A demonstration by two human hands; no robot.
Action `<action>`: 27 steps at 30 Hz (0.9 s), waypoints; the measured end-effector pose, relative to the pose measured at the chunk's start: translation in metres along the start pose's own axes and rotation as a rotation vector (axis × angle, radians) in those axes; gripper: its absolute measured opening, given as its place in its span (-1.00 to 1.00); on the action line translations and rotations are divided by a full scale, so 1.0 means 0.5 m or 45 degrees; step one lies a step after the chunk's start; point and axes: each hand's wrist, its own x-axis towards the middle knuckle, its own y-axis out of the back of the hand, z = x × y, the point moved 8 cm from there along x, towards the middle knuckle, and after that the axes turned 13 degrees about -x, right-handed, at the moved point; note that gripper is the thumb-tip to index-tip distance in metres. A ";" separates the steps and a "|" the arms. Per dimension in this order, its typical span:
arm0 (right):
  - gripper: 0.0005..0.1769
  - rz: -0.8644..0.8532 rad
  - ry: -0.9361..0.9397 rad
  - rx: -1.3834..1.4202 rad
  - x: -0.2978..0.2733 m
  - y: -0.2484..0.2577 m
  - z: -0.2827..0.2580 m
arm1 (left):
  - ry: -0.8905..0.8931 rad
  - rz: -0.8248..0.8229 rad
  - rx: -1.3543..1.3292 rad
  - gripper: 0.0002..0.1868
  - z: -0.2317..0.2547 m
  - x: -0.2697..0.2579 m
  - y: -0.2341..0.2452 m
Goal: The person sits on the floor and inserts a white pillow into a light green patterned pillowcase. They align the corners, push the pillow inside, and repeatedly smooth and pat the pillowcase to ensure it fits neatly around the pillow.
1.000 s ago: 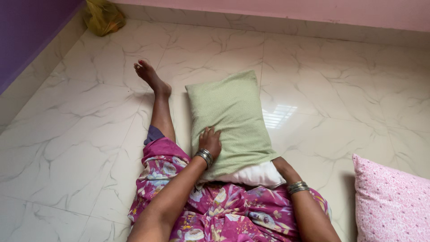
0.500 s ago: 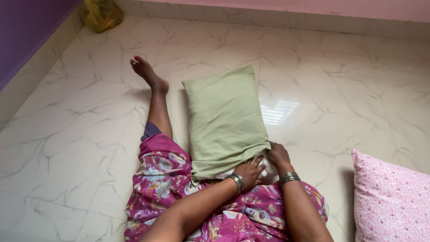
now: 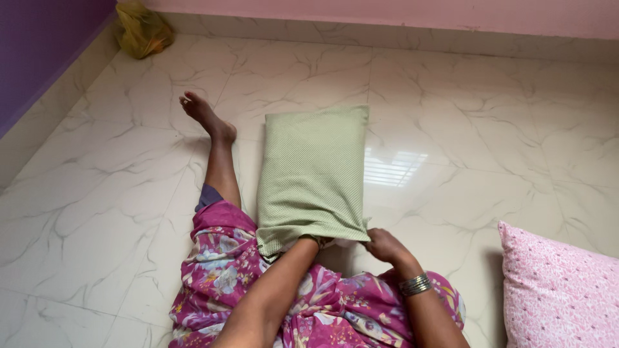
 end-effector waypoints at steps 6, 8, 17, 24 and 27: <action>-0.39 -0.234 0.131 0.006 -0.066 -0.060 -0.144 | 0.110 0.117 0.011 -0.32 -0.058 0.038 0.087; -0.38 -0.275 0.183 0.015 -0.067 -0.066 -0.158 | 0.103 0.104 0.000 -0.31 -0.046 0.047 0.074; -0.56 -0.533 0.337 -0.400 -0.024 -0.195 -0.077 | 0.170 0.149 -0.008 -0.26 -0.099 -0.007 0.078; -0.59 0.045 -0.367 -0.125 -0.044 0.006 0.001 | 0.558 0.365 0.138 -0.21 -0.302 -0.229 0.169; -0.62 0.352 -0.501 -0.104 -0.080 0.072 -0.012 | 0.614 0.269 0.187 -0.19 -0.323 -0.297 0.144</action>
